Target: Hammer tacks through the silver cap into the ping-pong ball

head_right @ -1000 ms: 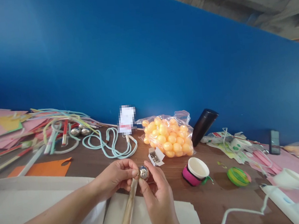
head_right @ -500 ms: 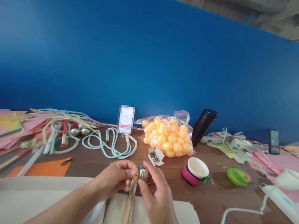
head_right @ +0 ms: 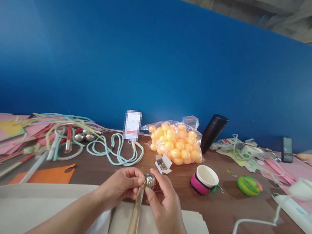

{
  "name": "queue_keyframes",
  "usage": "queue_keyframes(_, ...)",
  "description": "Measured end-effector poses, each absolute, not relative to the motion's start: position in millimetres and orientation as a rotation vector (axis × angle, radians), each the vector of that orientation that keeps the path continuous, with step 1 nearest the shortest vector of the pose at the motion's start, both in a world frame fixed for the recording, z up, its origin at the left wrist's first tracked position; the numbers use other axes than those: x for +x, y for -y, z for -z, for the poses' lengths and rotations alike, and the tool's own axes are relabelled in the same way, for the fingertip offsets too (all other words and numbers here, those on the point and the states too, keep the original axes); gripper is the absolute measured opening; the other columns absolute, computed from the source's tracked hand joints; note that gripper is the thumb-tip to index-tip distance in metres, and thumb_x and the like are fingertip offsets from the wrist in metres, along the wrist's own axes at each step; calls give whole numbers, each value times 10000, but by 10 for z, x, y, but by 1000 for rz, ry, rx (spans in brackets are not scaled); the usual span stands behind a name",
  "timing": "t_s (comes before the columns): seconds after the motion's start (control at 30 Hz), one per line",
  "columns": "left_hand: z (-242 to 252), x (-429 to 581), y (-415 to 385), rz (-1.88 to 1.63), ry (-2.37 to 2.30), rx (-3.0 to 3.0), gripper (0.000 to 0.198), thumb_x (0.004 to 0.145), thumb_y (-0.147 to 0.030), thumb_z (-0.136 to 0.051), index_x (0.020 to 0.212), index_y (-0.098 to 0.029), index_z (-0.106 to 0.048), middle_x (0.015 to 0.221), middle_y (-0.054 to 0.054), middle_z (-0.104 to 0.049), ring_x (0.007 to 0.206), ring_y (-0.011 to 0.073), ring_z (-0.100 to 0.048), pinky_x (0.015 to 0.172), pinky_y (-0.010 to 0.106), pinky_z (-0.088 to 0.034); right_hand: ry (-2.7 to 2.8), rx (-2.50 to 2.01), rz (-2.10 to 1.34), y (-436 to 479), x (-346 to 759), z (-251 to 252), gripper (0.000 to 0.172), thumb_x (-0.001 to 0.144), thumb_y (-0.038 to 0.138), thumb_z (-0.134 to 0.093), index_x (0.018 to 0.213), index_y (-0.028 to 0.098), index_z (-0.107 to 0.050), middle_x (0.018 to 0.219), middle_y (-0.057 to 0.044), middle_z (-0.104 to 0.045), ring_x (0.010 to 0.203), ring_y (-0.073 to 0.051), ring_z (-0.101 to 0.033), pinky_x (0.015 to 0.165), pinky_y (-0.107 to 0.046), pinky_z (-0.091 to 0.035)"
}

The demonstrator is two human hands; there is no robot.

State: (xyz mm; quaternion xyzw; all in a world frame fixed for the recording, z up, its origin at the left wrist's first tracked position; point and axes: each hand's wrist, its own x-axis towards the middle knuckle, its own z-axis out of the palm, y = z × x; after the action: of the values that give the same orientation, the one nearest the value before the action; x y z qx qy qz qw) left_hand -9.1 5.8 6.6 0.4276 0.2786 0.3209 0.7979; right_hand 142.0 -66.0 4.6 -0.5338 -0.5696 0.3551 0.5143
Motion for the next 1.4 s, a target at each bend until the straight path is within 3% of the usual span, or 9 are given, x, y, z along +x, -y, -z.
queue_keyframes(0.27,-44,-84,-64,-689,-628,954,221,650,-286,-712,730,-126,-583,656,6,-603,499,47,-498,519,198,-485,1346,-1288,-854,657,1413,-40,402,833,286,-565,1229,235,-508,1131,-75,-607,917,-225,-625,734,-310,-555)
queue_keyframes(0.57,-47,-80,-71,-688,-634,959,273,613,-315,-734,711,-133,-556,626,6,-610,478,57,-502,485,207,-482,1390,-1269,-844,644,1439,-17,390,847,262,-554,1232,234,-498,1217,-85,-551,1066,-243,-557,861,-342,-506)
queue_keyframes(1.4,-164,-143,-87,-577,-751,1070,350,547,-372,-756,683,-144,-528,608,19,-640,424,61,-505,479,238,-500,1421,-1215,-921,686,1428,-11,370,854,260,-546,1222,246,-510,1191,-75,-533,1032,-240,-567,830,-342,-528)
